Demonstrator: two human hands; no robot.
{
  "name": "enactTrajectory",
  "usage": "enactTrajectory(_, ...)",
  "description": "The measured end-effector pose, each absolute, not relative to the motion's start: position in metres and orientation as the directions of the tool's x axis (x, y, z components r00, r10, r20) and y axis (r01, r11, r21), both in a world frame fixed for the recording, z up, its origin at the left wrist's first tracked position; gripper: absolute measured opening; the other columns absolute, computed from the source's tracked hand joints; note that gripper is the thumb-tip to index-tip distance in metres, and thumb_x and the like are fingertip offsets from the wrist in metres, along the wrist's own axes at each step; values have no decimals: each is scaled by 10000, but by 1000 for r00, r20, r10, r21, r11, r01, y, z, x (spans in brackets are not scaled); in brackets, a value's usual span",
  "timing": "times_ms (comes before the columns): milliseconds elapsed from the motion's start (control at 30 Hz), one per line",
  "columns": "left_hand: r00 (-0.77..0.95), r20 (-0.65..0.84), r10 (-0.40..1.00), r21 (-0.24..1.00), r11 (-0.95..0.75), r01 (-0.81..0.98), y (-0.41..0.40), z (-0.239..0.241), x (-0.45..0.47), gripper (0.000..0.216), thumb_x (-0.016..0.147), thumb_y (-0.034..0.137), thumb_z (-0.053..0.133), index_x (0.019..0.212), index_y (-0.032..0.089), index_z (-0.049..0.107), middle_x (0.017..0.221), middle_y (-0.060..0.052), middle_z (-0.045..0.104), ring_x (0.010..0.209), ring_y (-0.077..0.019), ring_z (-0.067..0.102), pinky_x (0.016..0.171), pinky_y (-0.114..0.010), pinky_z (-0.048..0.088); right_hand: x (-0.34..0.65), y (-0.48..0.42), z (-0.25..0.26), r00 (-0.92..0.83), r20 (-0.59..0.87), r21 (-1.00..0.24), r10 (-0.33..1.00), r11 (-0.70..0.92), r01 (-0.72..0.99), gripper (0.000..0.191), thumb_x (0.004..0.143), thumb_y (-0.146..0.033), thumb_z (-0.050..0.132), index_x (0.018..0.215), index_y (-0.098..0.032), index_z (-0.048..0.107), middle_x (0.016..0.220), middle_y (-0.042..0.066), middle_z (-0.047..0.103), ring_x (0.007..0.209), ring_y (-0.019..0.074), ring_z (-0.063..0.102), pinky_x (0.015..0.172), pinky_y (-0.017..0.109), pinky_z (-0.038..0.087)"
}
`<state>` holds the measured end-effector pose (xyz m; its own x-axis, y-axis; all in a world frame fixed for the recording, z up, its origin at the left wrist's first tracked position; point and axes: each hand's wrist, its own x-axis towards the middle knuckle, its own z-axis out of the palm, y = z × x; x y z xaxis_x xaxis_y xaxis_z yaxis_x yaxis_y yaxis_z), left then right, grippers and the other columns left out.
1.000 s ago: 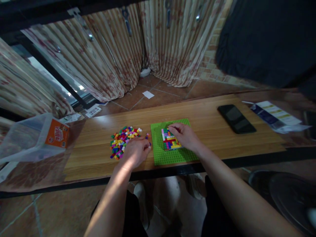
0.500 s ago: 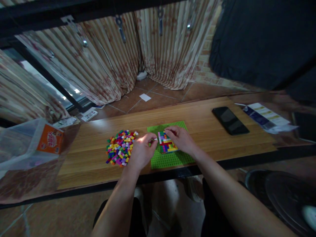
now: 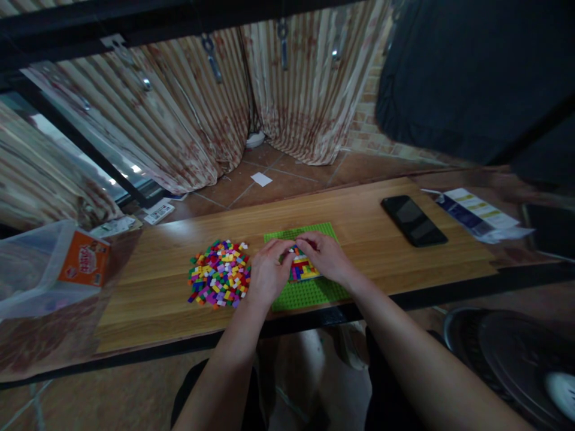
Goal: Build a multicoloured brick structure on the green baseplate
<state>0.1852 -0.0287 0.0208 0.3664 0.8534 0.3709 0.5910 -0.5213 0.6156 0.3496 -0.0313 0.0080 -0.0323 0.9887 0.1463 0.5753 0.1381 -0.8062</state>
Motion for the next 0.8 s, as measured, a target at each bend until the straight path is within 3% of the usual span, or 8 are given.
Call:
enactTrajectory(233,295,370,881,635,-472,612,-28,19,186,226,812,142,655,1028,202,683,858,-20,704,789,-159,658,771,-297,526,350,-31,8,-29,144,-798,989,133,588,252,925,-313,497,932,-205,725,906,40,740,842,176,659,769,282,485)
enactTrajectory(533,253,374,892,641,-446,624,-30,14,187,227,831,165,644,1046,224,690,855,-13,738,832,-171,685,821,-315,539,350,-30,5,-22,174,-802,984,155,577,255,921,-311,502,935,-200,731,922,48,739,865,187,657,776,291,481)
enactTrajectory(800,267,396,879,555,-460,693,-38,15,190,262,859,151,578,1101,206,661,890,-31,728,860,-184,678,848,-337,527,350,-31,3,-3,124,-829,992,105,549,237,901,-316,535,987,-194,719,955,54,738,874,182,665,796,303,501)
